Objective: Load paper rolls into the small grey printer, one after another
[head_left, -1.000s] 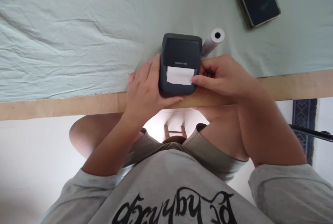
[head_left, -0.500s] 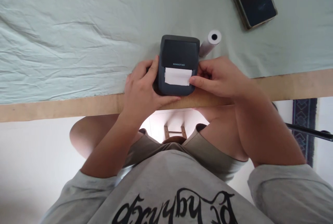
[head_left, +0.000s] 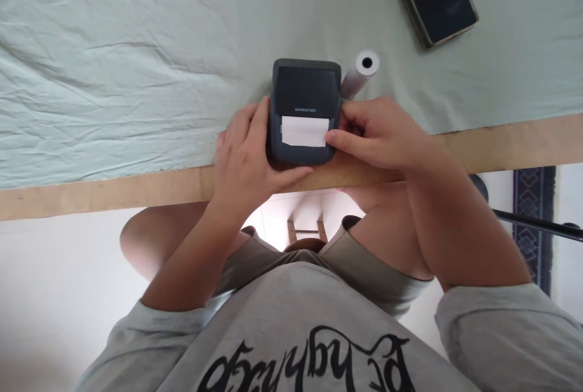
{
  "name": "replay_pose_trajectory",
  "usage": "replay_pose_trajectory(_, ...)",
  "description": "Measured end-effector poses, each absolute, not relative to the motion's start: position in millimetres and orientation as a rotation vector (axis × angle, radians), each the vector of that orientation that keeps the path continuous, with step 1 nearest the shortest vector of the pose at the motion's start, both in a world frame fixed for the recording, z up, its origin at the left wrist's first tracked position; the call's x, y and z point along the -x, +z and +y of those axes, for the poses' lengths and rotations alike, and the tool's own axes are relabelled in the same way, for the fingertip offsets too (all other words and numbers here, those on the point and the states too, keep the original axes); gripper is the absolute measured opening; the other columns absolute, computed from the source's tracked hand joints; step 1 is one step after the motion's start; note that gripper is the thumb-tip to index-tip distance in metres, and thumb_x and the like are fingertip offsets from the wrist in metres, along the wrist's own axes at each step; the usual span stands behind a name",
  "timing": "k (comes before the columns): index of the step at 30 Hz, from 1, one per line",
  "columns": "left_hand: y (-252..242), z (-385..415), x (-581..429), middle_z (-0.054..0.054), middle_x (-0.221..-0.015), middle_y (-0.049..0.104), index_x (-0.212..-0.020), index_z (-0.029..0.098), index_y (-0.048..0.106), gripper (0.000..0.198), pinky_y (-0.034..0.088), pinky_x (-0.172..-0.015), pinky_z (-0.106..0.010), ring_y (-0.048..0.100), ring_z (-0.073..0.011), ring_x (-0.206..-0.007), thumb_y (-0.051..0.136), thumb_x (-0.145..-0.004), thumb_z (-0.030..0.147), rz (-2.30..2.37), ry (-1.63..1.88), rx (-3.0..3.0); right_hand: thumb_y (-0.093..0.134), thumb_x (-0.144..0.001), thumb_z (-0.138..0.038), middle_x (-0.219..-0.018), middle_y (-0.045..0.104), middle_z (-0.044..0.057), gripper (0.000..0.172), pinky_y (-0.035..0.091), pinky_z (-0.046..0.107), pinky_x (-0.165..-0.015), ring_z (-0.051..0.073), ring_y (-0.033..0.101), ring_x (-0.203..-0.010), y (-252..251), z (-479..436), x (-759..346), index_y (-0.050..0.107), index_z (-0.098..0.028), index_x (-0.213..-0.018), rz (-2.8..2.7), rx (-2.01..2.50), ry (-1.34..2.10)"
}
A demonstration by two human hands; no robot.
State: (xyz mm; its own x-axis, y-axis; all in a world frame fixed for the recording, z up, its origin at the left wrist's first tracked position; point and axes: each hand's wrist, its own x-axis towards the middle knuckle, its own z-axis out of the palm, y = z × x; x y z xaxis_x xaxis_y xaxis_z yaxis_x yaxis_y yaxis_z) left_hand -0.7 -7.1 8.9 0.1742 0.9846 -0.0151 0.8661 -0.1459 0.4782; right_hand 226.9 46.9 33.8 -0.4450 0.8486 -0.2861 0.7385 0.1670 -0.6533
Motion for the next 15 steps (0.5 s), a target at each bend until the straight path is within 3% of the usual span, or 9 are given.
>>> replay_pose_trajectory(6,8,-5,3,-0.005,-0.168,0.036,-0.164,0.025,0.017,0.111,0.039,-0.126,-0.058,0.030,-0.0365,-0.158,0.064,-0.078,0.078,1.650,0.414,-2.029,0.070,-0.088,-0.049,-0.058,0.052,-0.001,0.041,0.027,0.034,-0.062,0.015,0.046,-0.059,35,48,-228,0.049,-0.023,-0.065,-2.261,1.570,1.202)
replay_pose_trajectory(15,-1,-9,9,-0.004,-0.171,0.032,-0.165,0.023,0.014,0.110,0.037,-0.129,-0.059,0.032,-0.0378,-0.158,0.062,-0.082,0.077,1.599,0.476,-2.035,0.063,-0.090,-0.049,-0.061,0.055,-0.001,0.038,0.031,0.032,-0.060,0.015,0.050,-0.060,34,49,-230,0.049,-0.022,-0.067,-2.366,1.552,1.132)
